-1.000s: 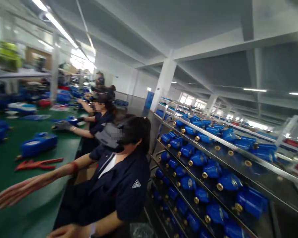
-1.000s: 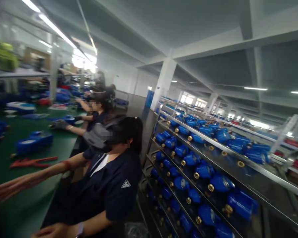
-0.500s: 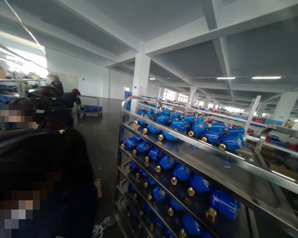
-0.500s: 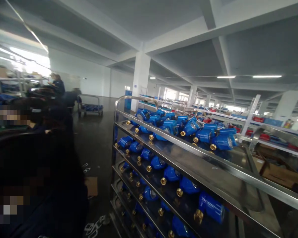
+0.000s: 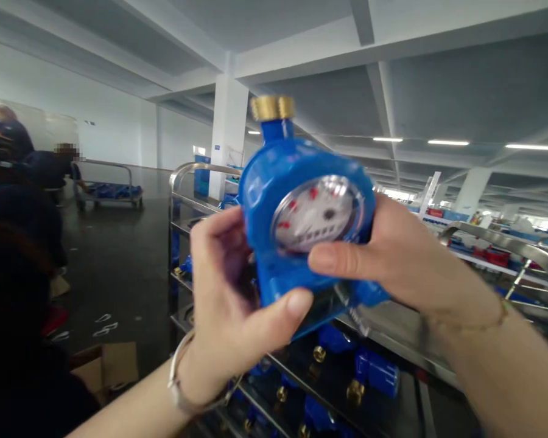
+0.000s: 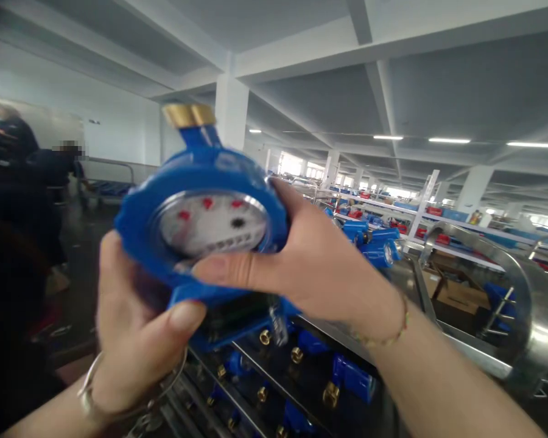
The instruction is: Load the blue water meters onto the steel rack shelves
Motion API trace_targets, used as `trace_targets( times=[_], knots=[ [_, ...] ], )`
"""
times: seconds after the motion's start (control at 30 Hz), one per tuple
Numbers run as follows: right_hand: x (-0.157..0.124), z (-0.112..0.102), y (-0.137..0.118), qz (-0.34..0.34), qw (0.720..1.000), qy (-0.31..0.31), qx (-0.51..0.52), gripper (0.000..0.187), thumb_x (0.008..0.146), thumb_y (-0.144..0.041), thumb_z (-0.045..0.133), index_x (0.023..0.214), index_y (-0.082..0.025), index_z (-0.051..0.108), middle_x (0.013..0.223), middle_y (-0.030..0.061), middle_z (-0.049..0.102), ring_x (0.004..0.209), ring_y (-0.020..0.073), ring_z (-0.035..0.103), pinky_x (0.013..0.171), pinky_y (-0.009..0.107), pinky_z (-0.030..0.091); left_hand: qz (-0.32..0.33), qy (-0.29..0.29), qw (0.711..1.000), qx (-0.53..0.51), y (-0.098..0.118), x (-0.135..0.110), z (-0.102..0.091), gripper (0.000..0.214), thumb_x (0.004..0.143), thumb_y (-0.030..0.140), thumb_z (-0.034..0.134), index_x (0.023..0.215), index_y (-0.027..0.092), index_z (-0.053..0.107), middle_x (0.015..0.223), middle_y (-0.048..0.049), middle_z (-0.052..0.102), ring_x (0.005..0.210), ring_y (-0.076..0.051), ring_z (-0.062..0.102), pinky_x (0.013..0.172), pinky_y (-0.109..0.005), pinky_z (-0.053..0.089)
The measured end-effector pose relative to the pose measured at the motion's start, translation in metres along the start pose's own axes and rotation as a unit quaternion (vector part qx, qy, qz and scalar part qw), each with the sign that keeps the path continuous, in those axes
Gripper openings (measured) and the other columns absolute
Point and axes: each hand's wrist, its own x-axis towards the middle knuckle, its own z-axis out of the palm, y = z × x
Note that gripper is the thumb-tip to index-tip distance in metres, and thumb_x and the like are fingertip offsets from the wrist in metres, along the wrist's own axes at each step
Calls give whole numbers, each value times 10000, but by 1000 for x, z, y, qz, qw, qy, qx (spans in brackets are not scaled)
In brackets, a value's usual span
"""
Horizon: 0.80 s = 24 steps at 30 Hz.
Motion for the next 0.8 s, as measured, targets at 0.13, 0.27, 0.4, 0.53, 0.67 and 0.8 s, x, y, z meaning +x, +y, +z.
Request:
trace_targets(
  times=[0.13,0.27,0.4,0.53,0.67,0.8],
  knots=[
    [26,-56,-13,-66,960,90,-257,605,670,-448,718,1192,-253,482,1136,16,580,1065,263,538,928,446,454,23,-85,996,11,-41,55,13,695,744,597,570,1264,194,347,1192,-65,485,1117,-223,481,933,-369,430],
    [50,-88,2,-51,876,-15,-480,929,585,-483,756,1356,-244,296,1257,54,488,1110,303,494,947,464,422,-46,33,994,94,-86,49,-17,486,875,488,453,1253,185,410,1201,-95,518,1162,-235,462,999,-430,373],
    [70,-88,58,17,835,-221,-503,949,590,-481,742,1378,-236,274,1276,81,483,1121,294,486,951,443,412,-209,69,963,154,-117,-19,-63,479,858,429,513,1272,219,390,1263,-92,492,1191,-257,442,998,-459,383],
    [79,-84,123,96,837,-338,-419,909,601,-470,736,1363,-223,307,1262,74,507,1115,267,500,972,384,387,-321,-25,921,218,-131,-84,-107,493,844,476,491,1274,258,390,1298,-67,471,1214,-275,425,972,-452,419],
    [83,-84,162,148,843,-373,-358,912,587,-455,746,1357,-245,305,1270,52,498,1113,242,503,962,334,383,-370,-80,886,268,-144,-112,-134,514,828,514,478,1281,294,376,1300,-41,474,1217,-288,424,978,-474,414],
    [90,-67,191,126,803,-450,-370,912,532,-417,777,1328,-251,364,1215,63,531,1073,259,521,931,338,390,-366,-94,885,272,-154,-121,-133,509,839,498,462,1283,267,375,1304,-63,467,1211,-293,434,934,-433,467]
  ],
)
